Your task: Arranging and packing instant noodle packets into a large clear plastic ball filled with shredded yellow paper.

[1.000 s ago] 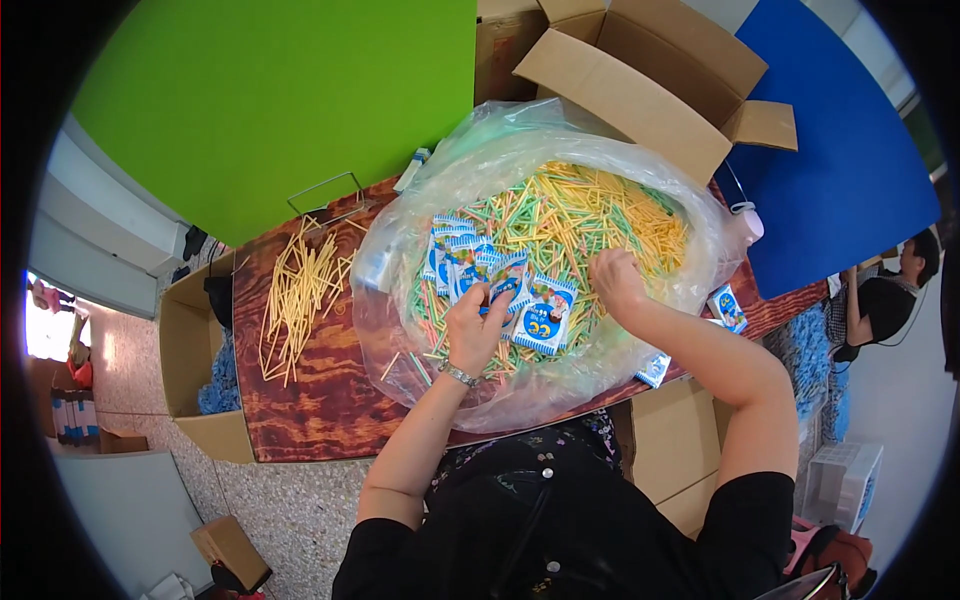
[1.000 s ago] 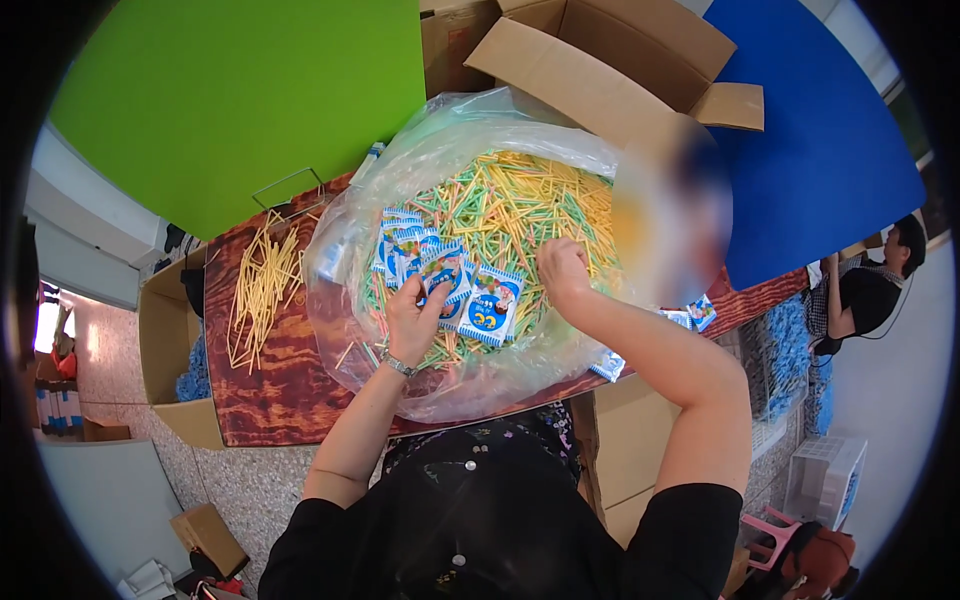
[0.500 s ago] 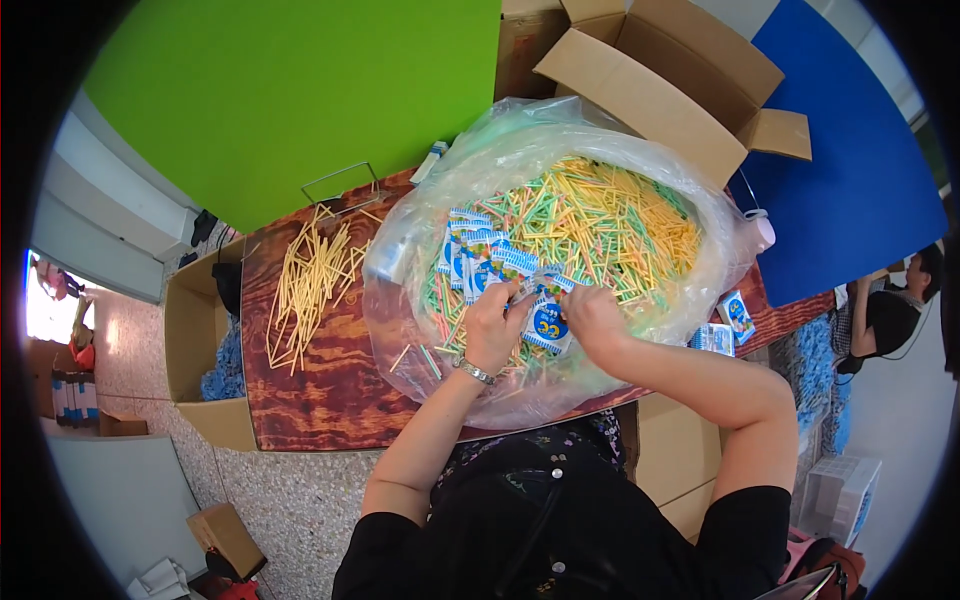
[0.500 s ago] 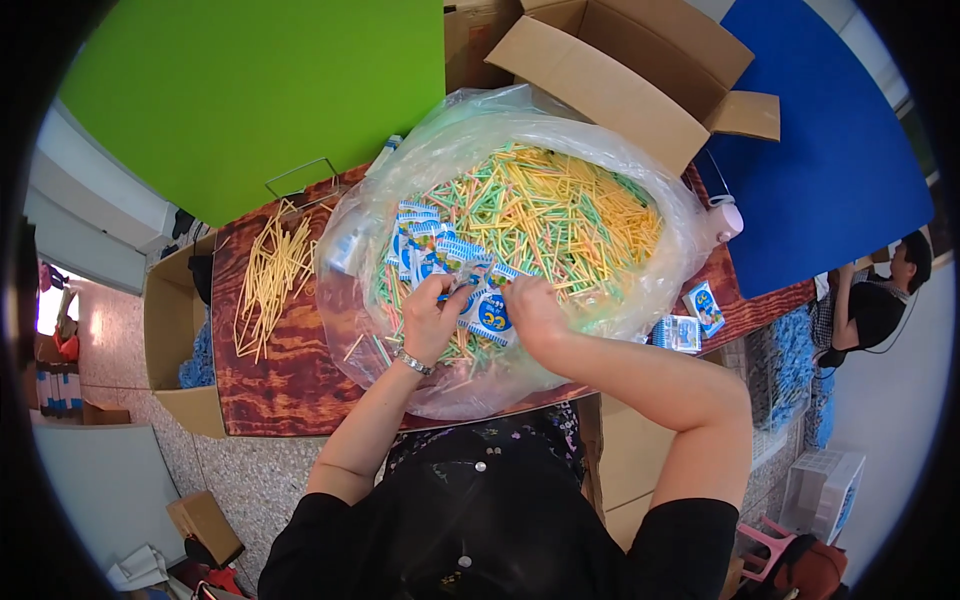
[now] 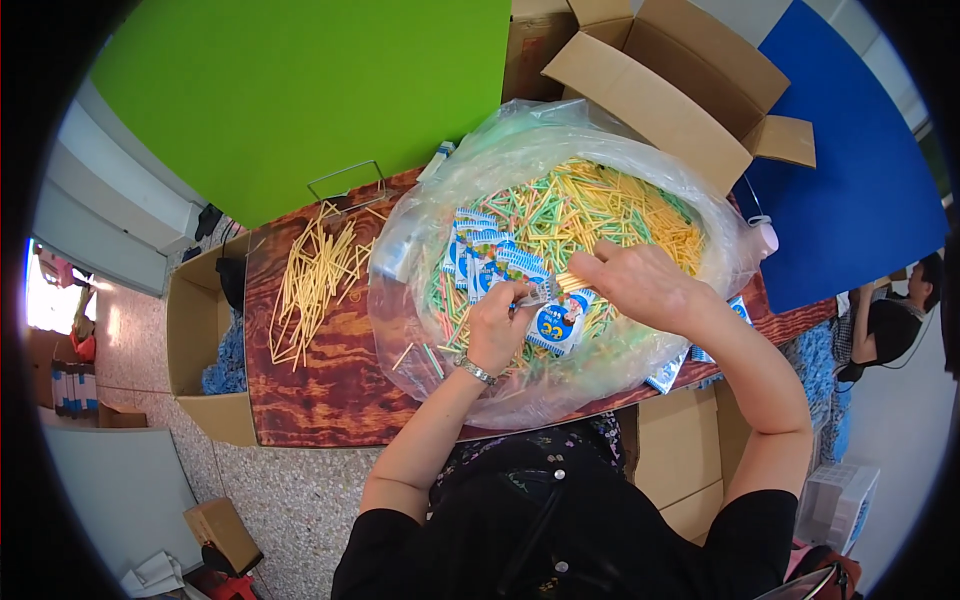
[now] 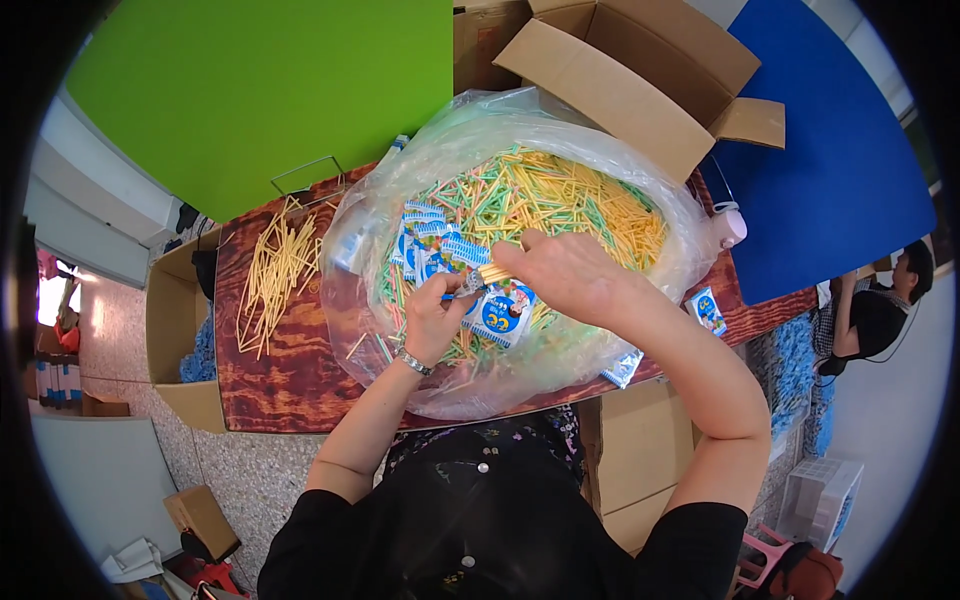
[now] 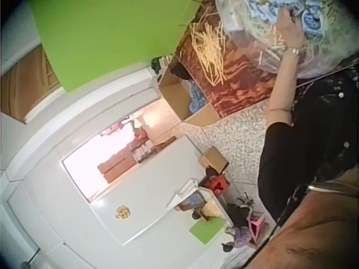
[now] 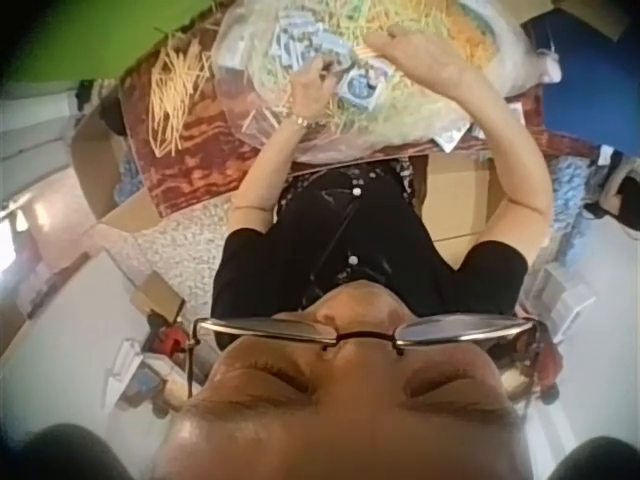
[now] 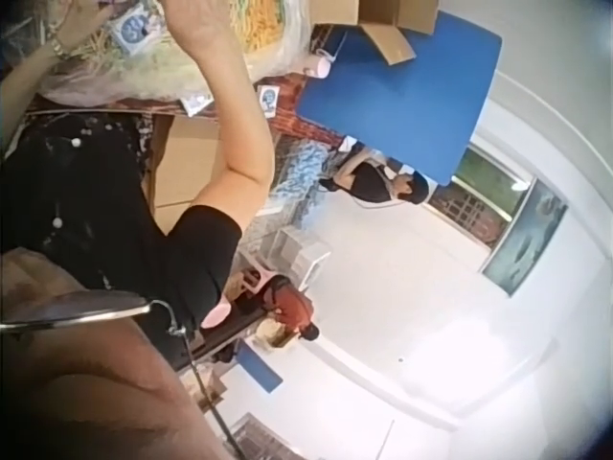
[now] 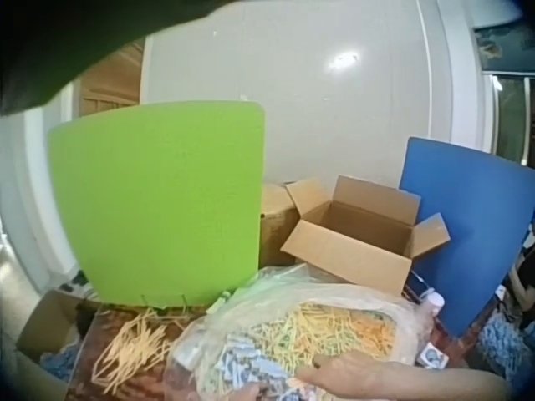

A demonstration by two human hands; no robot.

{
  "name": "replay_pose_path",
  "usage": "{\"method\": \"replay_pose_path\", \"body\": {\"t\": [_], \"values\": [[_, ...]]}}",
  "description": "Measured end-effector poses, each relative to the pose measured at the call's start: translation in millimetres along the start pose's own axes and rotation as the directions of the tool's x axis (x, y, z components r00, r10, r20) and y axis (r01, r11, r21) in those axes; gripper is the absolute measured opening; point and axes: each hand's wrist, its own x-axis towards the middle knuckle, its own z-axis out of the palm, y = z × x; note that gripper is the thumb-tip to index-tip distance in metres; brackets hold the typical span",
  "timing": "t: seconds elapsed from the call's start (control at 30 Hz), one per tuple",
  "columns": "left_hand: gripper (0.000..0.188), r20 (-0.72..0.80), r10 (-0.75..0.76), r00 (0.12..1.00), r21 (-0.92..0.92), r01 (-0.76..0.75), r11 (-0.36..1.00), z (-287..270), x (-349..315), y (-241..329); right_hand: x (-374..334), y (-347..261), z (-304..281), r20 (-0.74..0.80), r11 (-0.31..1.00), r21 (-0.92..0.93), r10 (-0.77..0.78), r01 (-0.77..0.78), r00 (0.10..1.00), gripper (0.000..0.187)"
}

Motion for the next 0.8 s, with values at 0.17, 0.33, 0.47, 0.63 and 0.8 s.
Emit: {"method": "replay_pose_path", "body": {"t": [0.17,0.33,0.47,0.63,0.8], "values": [[0.019,0.061,-0.031,0.998,-0.008,0.031,0.999,-3,1,-1,7,-5,-5,0.004,0.998,-0.062,-0.002,0.002,1.000,0.017],[0.018,0.026,-0.015,1.000,-0.033,0.016,0.999,-3,1,1,9,-6,-6,-0.001,0.997,-0.071,0.016,-0.016,1.000,0.018],[0.017,-0.001,0.008,1.000,-0.020,-0.008,1.000,-4,0,2,10,-6,-7,0.050,0.996,-0.083,0.028,-0.024,0.998,0.016],[0.019,-0.041,0.153,0.987,0.071,-0.150,0.986,-6,3,8,12,-1,-9,0.060,0.993,-0.119,0.018,-0.010,0.998,0.011],[0.023,-0.025,0.319,0.947,0.211,-0.307,0.928,-6,4,6,30,-16,-22,0.328,0.995,-0.094,0.075,-0.046,0.942,0.014]]}}
